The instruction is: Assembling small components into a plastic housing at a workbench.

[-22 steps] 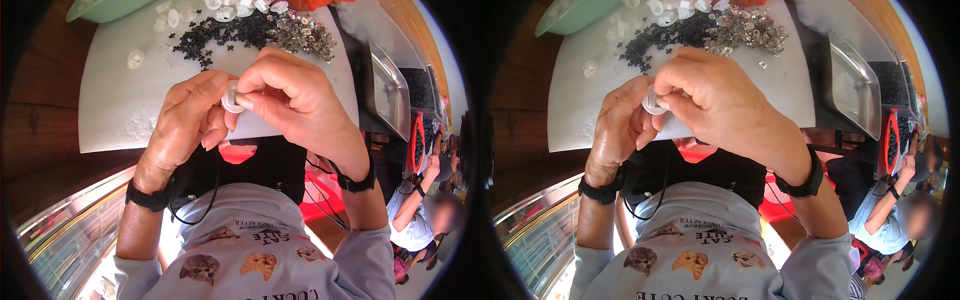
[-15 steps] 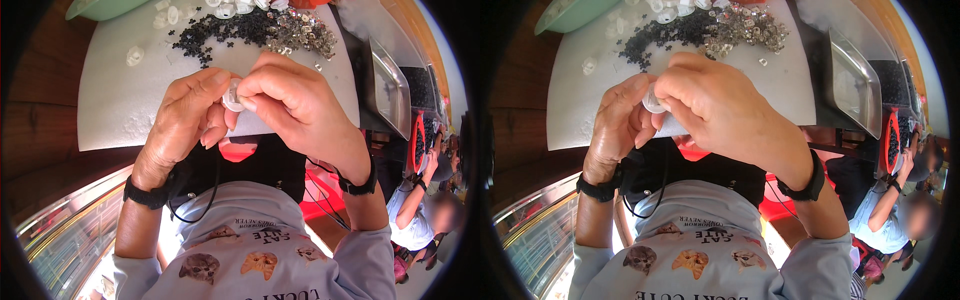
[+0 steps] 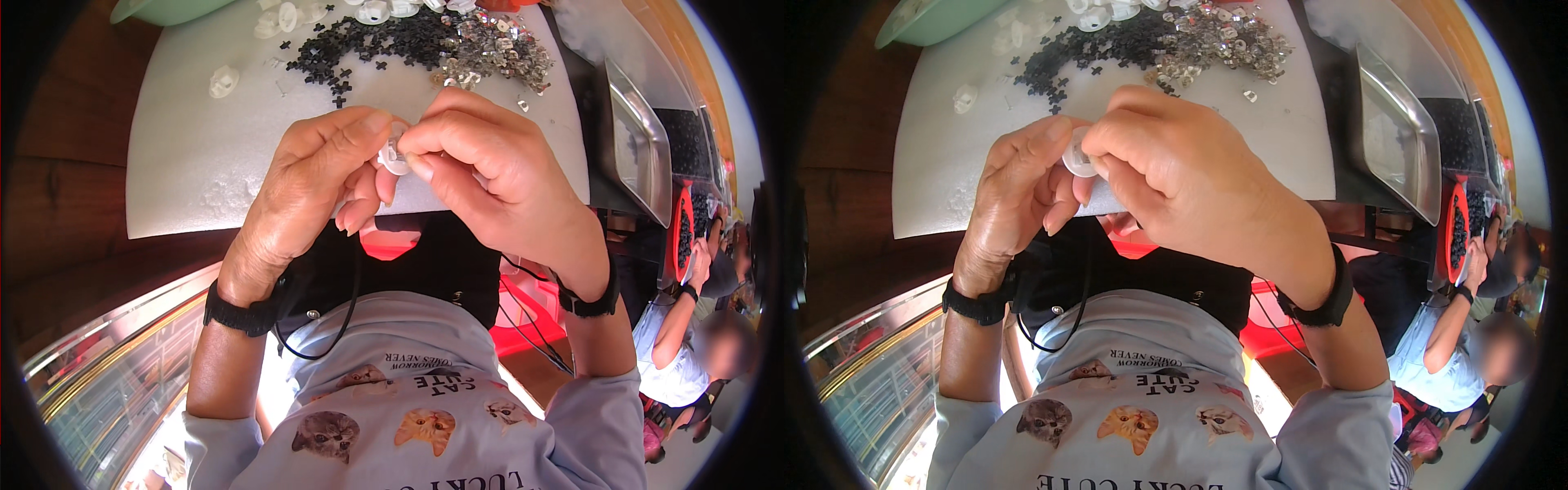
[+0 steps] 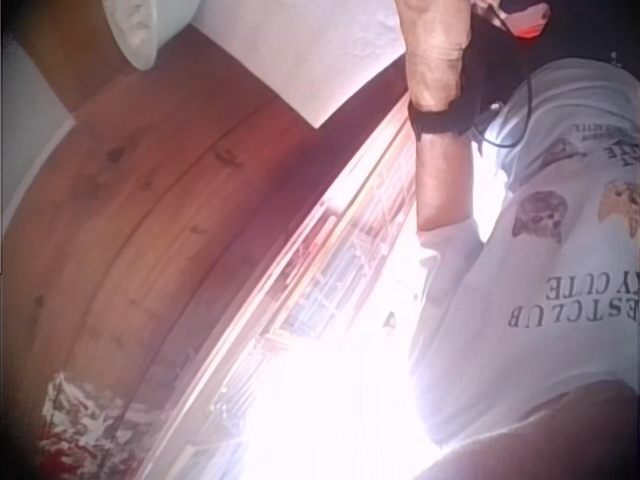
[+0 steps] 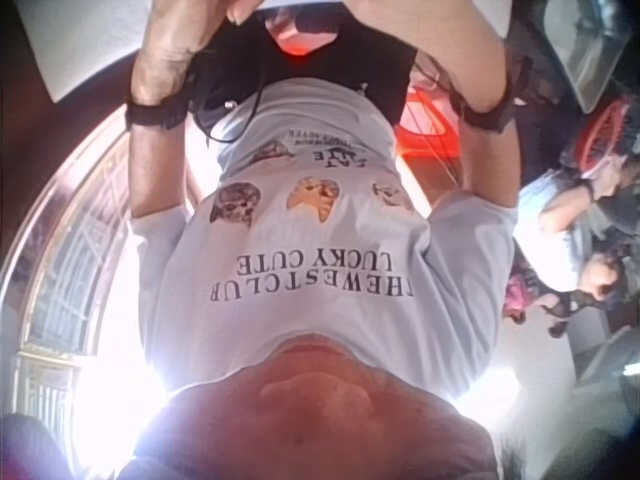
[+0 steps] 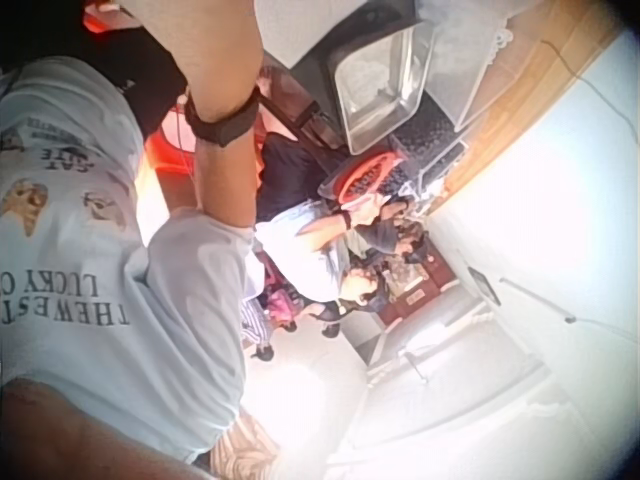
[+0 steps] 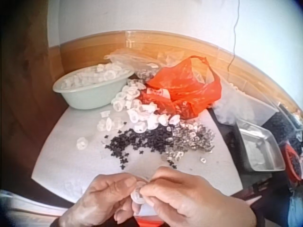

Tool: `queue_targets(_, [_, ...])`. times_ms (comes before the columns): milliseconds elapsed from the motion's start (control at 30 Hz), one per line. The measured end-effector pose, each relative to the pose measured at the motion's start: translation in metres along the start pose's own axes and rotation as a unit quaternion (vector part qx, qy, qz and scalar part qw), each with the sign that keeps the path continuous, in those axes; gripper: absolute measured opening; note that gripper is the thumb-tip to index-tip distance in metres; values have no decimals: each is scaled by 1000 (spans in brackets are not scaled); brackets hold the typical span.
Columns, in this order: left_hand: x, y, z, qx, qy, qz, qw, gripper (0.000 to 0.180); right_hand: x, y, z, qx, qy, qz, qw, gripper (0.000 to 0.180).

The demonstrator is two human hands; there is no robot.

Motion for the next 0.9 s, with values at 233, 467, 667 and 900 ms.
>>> queue_targets(233, [1,1,2,4,7,-23,1000,38,-1,-7,-1,-15,-30,-45,998,22])
queue_targets(467, [2,-1,0,-22,2,-23,999,42,-3,-6,-9,-12,17,-30,999,29])
queue_targets(667, [-1,0,1,-39,-5,-48,998,40,1,0,-9,-67,50,62,995,15])
queue_targets(900, [-2,-3,0,-55,12,-37,998,40,-11,13,-10,-177,68,107,976,4])
Point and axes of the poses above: each hand's wrist, its own z-axis towards the middle knuckle, its own x-axis out of the back of the hand, y = z × x, the point moved 6 cm from there along z, towards the middle knuckle, and after that the axes turned 4 degrees about -x, right-handed, at the moved point
